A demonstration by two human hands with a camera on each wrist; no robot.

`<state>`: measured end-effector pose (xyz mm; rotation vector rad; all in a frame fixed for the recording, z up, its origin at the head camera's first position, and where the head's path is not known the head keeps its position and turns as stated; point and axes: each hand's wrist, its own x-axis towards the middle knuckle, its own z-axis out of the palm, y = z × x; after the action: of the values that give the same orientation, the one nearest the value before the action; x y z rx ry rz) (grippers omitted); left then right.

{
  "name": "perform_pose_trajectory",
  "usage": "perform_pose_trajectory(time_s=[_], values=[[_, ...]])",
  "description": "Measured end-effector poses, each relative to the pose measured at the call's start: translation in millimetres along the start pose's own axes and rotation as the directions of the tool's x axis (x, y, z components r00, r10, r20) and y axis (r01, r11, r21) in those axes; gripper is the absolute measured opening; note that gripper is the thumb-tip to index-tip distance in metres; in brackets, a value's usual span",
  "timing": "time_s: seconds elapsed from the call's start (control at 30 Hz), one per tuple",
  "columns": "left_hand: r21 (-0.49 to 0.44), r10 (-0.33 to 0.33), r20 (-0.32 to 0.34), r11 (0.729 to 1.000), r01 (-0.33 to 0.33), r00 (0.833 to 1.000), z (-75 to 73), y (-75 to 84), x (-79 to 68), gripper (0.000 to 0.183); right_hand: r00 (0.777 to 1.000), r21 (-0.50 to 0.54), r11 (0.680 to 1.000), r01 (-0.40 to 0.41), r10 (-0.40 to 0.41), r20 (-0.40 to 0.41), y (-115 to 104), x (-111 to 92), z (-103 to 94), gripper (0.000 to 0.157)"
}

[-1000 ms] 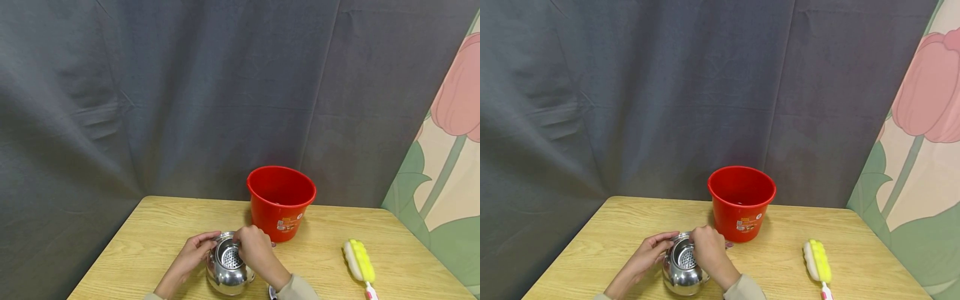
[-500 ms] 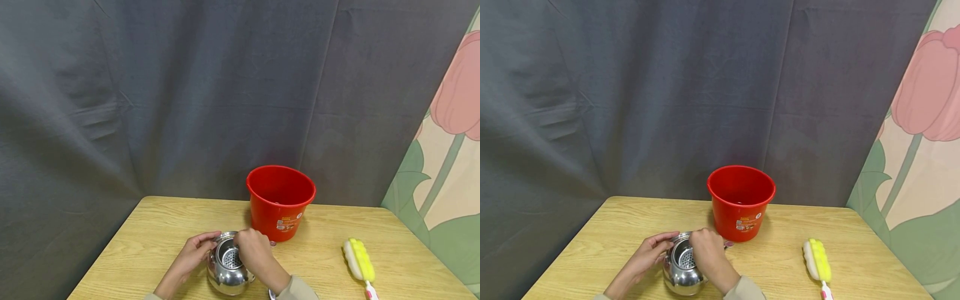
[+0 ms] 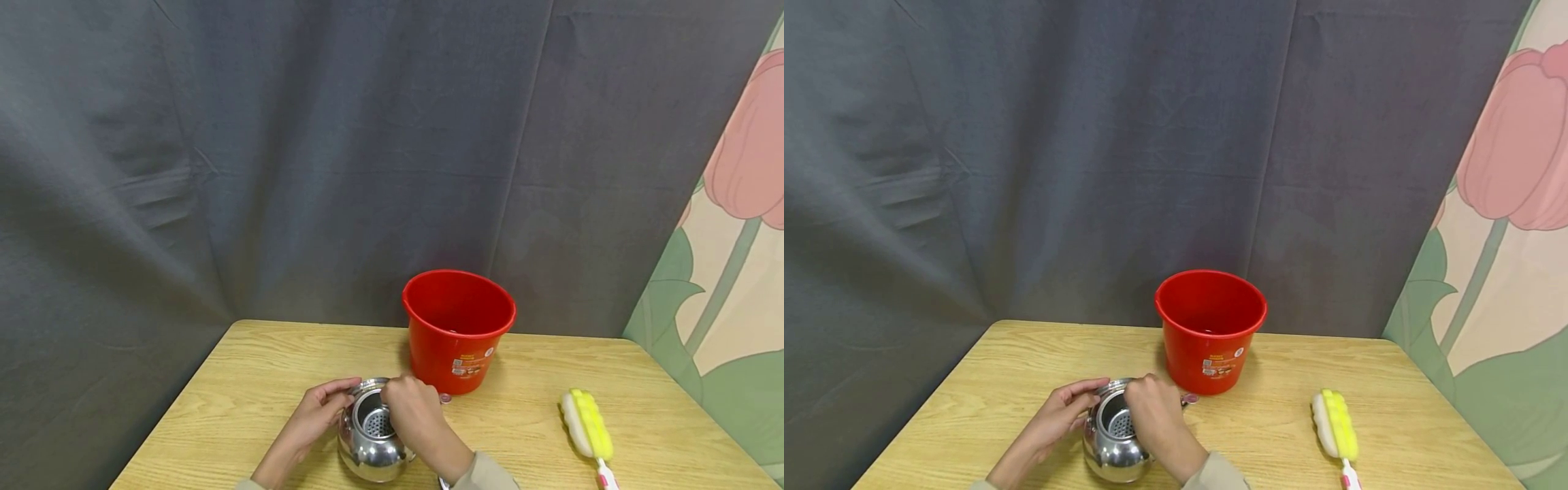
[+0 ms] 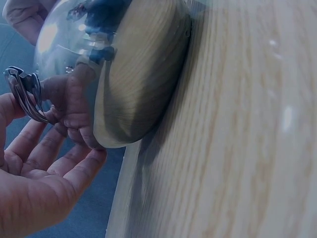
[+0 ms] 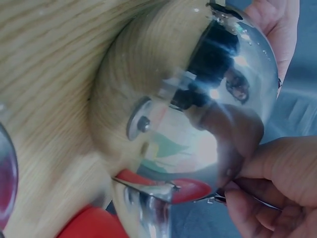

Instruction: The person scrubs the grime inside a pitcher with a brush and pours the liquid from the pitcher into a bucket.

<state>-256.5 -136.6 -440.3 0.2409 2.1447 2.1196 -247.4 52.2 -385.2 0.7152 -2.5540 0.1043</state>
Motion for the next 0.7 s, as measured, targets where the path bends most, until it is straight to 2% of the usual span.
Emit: perform_pose_trajectory(time_s=[0.23, 0.7], values=[[-0.017, 0.024, 0.013, 1.0, -0.024, 1.0, 0.7, -0.3, -0.4, 0.043, 1.0, -0.009, 1.0, 0.01, -0.01, -0.019, 0.1, -1.9, -0.5, 0.019], [-0.001, 0.011, -0.006, 1.0, -0.011, 1.0, 0.9, -0.5, 0.1, 0.043, 1.0, 0.021, 1.0, 0.023, -0.022, -0.016, 0.0, -2.0, 3.0, 0.018]])
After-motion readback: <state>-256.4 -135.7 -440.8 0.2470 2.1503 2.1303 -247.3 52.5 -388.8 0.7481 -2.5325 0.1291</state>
